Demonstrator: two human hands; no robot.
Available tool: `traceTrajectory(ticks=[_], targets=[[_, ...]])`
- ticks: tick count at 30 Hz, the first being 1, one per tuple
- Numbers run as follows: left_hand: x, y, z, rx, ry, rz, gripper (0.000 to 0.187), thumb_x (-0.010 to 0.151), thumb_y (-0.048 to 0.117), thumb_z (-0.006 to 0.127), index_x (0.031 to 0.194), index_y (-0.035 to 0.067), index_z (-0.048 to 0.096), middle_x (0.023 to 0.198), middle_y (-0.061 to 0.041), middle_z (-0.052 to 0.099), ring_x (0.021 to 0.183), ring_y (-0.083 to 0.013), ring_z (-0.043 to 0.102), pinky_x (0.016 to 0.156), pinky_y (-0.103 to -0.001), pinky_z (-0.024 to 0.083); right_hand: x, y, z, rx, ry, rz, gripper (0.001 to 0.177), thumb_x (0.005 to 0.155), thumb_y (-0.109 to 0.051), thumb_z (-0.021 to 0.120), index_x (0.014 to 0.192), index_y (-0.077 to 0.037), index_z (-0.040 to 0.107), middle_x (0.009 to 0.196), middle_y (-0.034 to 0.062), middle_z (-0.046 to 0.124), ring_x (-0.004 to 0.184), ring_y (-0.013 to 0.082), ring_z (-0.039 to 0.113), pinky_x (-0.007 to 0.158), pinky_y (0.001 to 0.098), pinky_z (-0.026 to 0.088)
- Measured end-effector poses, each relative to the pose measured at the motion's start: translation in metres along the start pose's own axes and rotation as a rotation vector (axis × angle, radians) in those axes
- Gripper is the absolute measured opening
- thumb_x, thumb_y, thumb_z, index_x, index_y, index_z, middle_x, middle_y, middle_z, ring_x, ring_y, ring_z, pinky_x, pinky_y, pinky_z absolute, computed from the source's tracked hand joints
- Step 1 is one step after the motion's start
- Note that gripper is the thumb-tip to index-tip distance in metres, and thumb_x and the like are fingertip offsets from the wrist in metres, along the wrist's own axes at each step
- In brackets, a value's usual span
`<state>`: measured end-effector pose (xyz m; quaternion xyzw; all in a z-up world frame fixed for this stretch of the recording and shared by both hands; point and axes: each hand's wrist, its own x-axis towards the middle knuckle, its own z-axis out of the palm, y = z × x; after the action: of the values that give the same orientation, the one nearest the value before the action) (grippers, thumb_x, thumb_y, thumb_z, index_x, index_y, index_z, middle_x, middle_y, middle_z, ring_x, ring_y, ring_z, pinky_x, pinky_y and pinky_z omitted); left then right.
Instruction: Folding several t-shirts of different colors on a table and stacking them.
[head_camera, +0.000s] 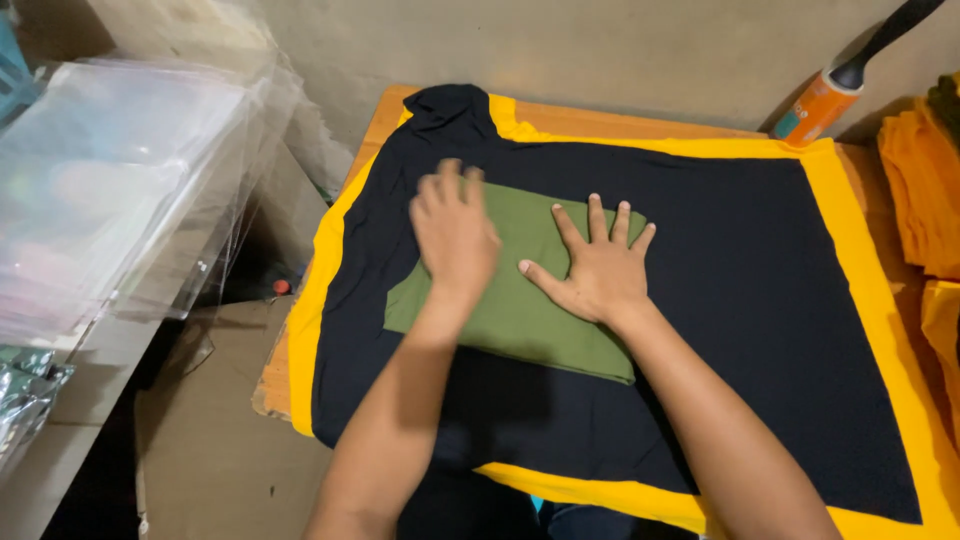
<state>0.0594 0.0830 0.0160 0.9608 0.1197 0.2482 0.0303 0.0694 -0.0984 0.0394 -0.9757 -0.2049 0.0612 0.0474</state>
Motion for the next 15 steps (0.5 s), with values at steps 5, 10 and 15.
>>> traceTrajectory(ticks=[5, 10, 15], targets=[[-0.013, 0.032, -0.011, -0.232, -0.391, -0.005, 0.064, 0.103, 0.051, 0.040, 0.148, 0.009, 0.055, 0.161, -0.023, 0.039, 0.152, -0.0482, 0.024, 0.120, -0.067, 0.006, 0.008, 0.010, 0.018, 0.027, -0.007, 0.056, 0.094, 0.085, -0.084, 0.038, 0.164, -0.036, 0.025, 0.170, 0.0201, 0.019, 0.155, 0.0531, 0.009, 0.111, 0.0822, 0.010], [-0.004, 0.018, -0.020, -0.179, -0.584, 0.012, 0.073, 0.103, 0.060, 0.028, 0.160, 0.016, 0.040, 0.171, -0.018, 0.023, 0.159, -0.0428, 0.010, 0.123, -0.063, -0.009, -0.026, 0.005, 0.018, 0.016, 0.087, 0.026, 0.093, 0.089, -0.082, 0.036, 0.165, -0.029, 0.030, 0.167, 0.0267, 0.024, 0.155, 0.0556, 0.007, 0.109, 0.0837, 0.010], [0.009, -0.011, -0.007, -0.231, -0.548, 0.141, 0.070, 0.104, 0.064, 0.032, 0.159, 0.023, 0.043, 0.169, -0.015, 0.029, 0.159, -0.0339, 0.016, 0.125, -0.059, 0.005, -0.076, 0.014, 0.021, -0.035, 0.072, -0.095, 0.108, 0.081, -0.089, 0.045, 0.166, -0.026, 0.024, 0.167, 0.0299, 0.017, 0.148, 0.0648, 0.011, 0.108, 0.0796, 0.022]])
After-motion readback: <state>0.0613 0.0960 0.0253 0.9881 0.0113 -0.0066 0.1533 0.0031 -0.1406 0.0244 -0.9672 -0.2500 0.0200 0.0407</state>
